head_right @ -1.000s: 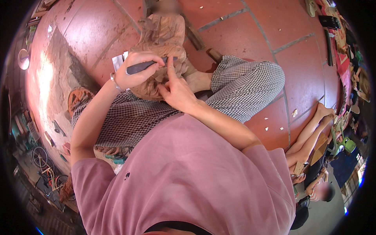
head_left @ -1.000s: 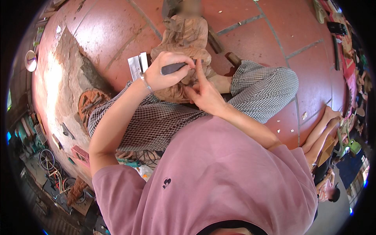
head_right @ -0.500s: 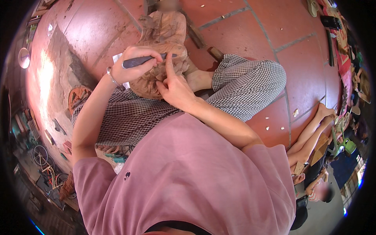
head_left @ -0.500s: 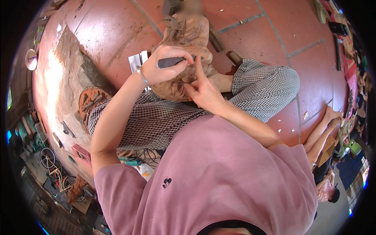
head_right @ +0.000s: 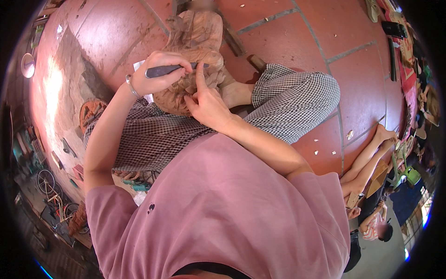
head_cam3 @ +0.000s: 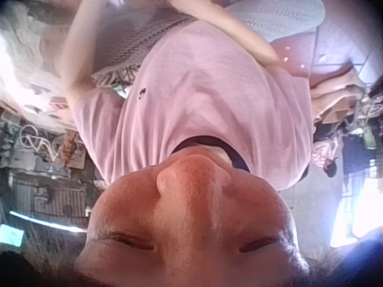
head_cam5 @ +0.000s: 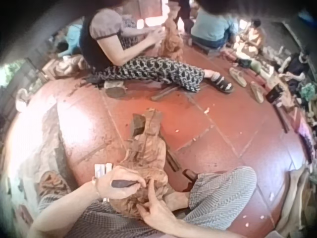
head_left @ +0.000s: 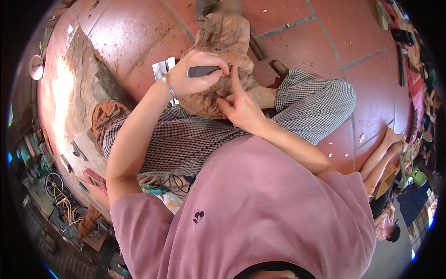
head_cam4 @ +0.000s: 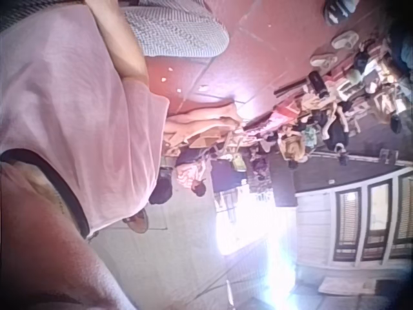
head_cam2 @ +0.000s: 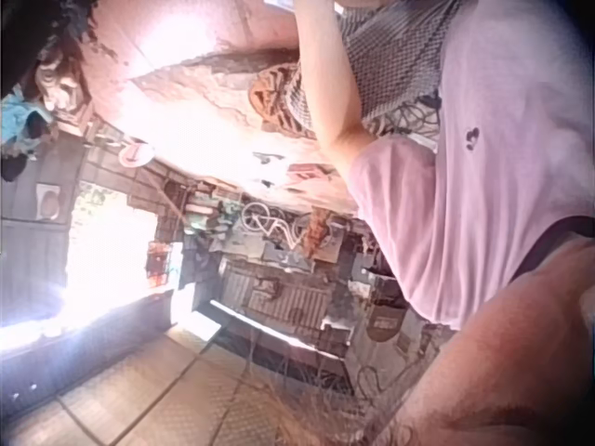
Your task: The person carves a wooden object using a small knife while sitting on the floor. They hold the wood with one hand and carefully shape it with the other, occasionally adjusting their grip.
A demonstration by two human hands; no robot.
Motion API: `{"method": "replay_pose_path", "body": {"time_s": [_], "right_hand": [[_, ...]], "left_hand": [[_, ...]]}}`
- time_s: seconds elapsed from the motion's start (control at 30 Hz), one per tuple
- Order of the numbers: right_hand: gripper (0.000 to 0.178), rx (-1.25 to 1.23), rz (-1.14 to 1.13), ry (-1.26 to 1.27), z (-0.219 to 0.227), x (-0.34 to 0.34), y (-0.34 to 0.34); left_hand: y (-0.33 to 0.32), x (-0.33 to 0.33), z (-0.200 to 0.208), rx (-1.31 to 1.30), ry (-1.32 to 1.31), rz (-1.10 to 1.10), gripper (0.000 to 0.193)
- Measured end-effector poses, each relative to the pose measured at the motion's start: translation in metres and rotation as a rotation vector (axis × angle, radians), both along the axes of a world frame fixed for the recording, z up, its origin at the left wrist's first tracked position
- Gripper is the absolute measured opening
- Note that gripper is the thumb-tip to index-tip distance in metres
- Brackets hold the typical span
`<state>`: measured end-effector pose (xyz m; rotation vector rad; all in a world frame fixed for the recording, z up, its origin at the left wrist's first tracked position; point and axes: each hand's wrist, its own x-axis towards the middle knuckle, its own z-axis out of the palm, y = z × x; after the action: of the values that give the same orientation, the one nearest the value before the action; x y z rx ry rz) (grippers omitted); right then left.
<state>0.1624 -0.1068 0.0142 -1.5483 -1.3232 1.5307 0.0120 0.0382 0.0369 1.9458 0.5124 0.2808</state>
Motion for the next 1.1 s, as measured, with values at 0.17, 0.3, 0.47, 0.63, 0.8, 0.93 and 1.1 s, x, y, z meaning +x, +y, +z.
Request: {"method": "replay_pose_path", "body": {"time_s": [0.17,0.3,0.47,0.63,0.8,0.93,1.1], "right_hand": [[0.094,0.025,0.05,-0.048,-0.002,-0.004,0.005],[0.093,0.0,0.084,-0.01,0.002,-0.004,0.013],[0.093,0.061,-0.001,-0.032,-0.004,-0.001,-0.002],[0.093,0.119,0.029,-0.077,-0.011,-0.007,0.0],[0.094,0.036,0.072,-0.017,0.0,-0.002,0.012],[0.095,0.04,0.009,-0.015,-0.005,0.0,0.0],[0.095,0.049,0.066,-0.029,-0.009,-0.008,0.01]], "left_hand": [[0.007,-0.004,0.005,-0.016,0.095,-0.008,0.012],[0.01,-0.006,0.013,-0.021,0.173,0.013,0.012],[0.004,-0.002,0.003,-0.053,0.079,0.001,0.014],[0.01,-0.005,0.002,-0.047,0.089,-0.022,0.013],[0.012,-0.003,0.014,-0.03,0.182,-0.01,0.013],[0.006,0.001,0.001,0.02,0.061,-0.036,0.013],[0.014,-0.007,0.007,0.009,0.127,-0.034,0.013]]}}
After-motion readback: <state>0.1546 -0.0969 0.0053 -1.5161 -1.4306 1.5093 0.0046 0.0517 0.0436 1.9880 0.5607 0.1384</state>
